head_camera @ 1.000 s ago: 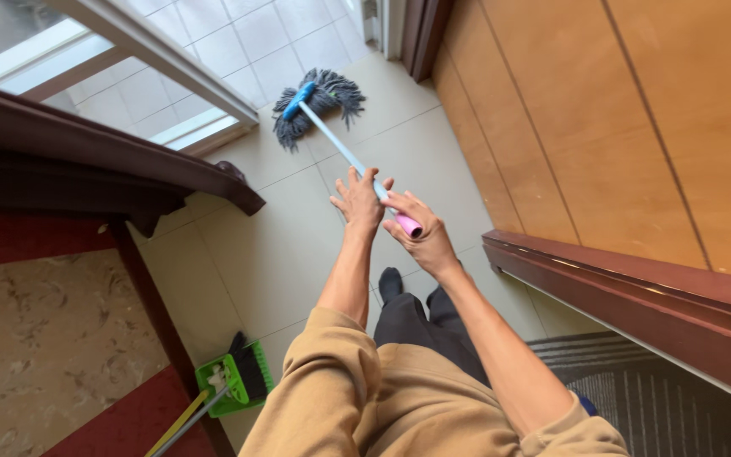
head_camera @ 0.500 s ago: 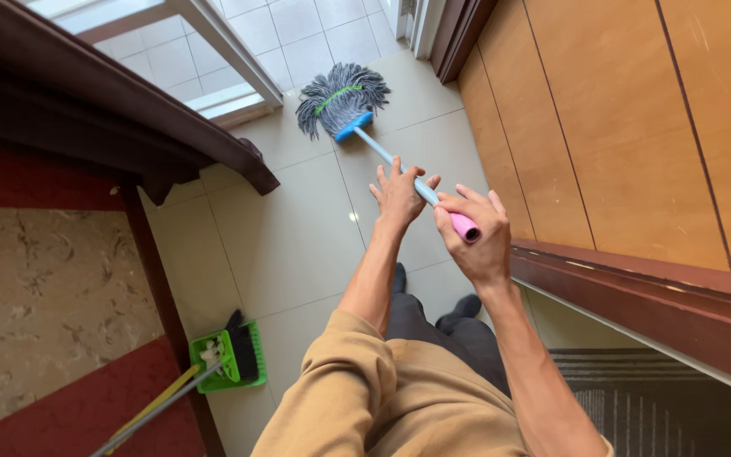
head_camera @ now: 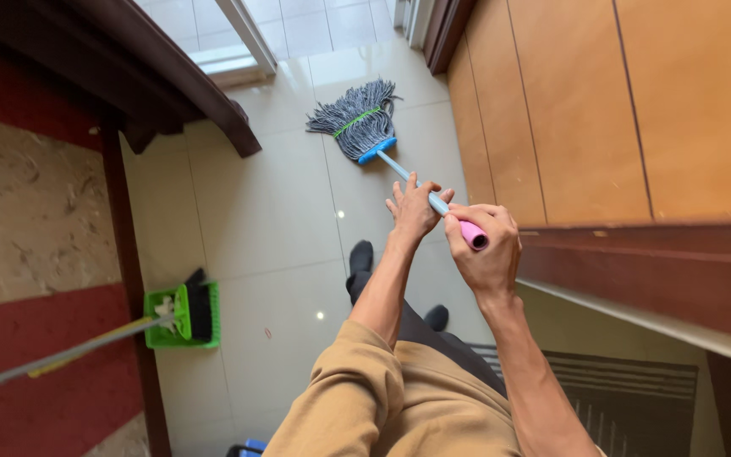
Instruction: The person mops the tiled floor of a balcony and an adjacent indoor area using a mop.
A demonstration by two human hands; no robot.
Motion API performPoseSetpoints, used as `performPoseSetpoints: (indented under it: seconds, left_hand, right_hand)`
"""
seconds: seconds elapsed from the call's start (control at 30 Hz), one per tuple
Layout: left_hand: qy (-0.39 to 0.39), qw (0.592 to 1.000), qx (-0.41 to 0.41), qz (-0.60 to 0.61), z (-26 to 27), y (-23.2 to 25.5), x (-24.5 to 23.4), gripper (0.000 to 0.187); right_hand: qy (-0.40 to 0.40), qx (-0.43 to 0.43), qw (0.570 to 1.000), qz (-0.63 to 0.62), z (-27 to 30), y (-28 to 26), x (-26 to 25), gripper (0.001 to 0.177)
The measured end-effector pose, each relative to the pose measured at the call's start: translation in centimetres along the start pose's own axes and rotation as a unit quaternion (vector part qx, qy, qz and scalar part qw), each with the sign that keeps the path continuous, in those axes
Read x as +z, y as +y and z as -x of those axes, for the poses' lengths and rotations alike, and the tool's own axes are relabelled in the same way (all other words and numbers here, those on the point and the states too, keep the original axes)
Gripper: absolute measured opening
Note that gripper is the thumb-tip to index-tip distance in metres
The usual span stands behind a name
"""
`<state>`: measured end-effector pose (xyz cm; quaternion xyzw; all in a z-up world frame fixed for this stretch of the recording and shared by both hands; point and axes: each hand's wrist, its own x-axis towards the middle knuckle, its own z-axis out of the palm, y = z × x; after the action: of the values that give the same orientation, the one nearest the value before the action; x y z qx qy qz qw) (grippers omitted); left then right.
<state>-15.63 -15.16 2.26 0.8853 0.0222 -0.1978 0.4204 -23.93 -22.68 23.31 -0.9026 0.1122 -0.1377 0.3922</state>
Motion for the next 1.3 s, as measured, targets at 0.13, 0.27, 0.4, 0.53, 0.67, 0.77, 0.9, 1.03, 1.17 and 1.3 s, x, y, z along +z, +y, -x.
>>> performPoseSetpoints:
  seconds: [0.13, 0.27, 0.4, 0.53, 0.67, 0.77, 0.9, 1.03, 1.17, 1.3]
  left_hand:
    - [-0.006, 1.000, 0.000, -0.002, 3.8, 1.1, 4.2, 0.045]
    - [0.013, 0.999, 0.019, -0.029, 7.2, 2.2, 8.1, 0.043]
    - [0.016, 0.999, 0.040, 0.007, 8.8, 2.4, 9.8, 0.039]
    - [0.050, 0.995, 0.082, 0.021, 9.8, 2.5, 13.4, 0.043]
    - [0.125, 0.985, 0.117, 0.013, 10.6, 3.0, 16.8, 0.029]
    - [0.105, 0.988, 0.115, -0.015, 10.9, 3.8, 17.0, 0.027]
    - [0.004, 0.994, 0.061, -0.095, 9.2, 4.5, 15.7, 0.034]
    - [-0.017, 0.990, 0.042, -0.135, 6.3, 2.5, 14.9, 0.031]
    - [-0.008, 0.993, 0.010, -0.118, 2.5, 0.8, 12.9, 0.026]
    - [0.000, 0.995, -0.002, -0.095, -2.2, 1.6, 10.5, 0.047]
  right_hand:
    - [0.003, -0.022, 1.000, 0.006, 3.7, 2.7, -4.2, 0.015]
    - [0.007, -0.019, 1.000, -0.023, 6.1, 5.0, -6.9, 0.014]
    - [0.003, -0.043, 0.995, -0.090, 7.5, 5.9, -9.2, 0.016]
    - [-0.075, 0.007, 0.980, -0.182, 7.9, 7.2, -12.1, 0.031]
    - [-0.085, 0.065, 0.960, -0.258, 7.9, 8.8, -12.9, 0.036]
    - [-0.051, 0.084, 0.964, -0.245, 8.5, 10.1, -12.3, 0.037]
    - [-0.013, 0.093, 0.966, -0.243, 9.4, 12.2, -10.8, 0.033]
    - [-0.024, 0.148, 0.956, -0.252, 9.2, 13.9, -7.4, 0.035]
    - [-0.013, 0.067, 0.972, -0.223, 7.3, 13.9, -3.2, 0.034]
    - [0.005, 0.055, 0.976, -0.212, 2.9, 13.6, -0.2, 0.034]
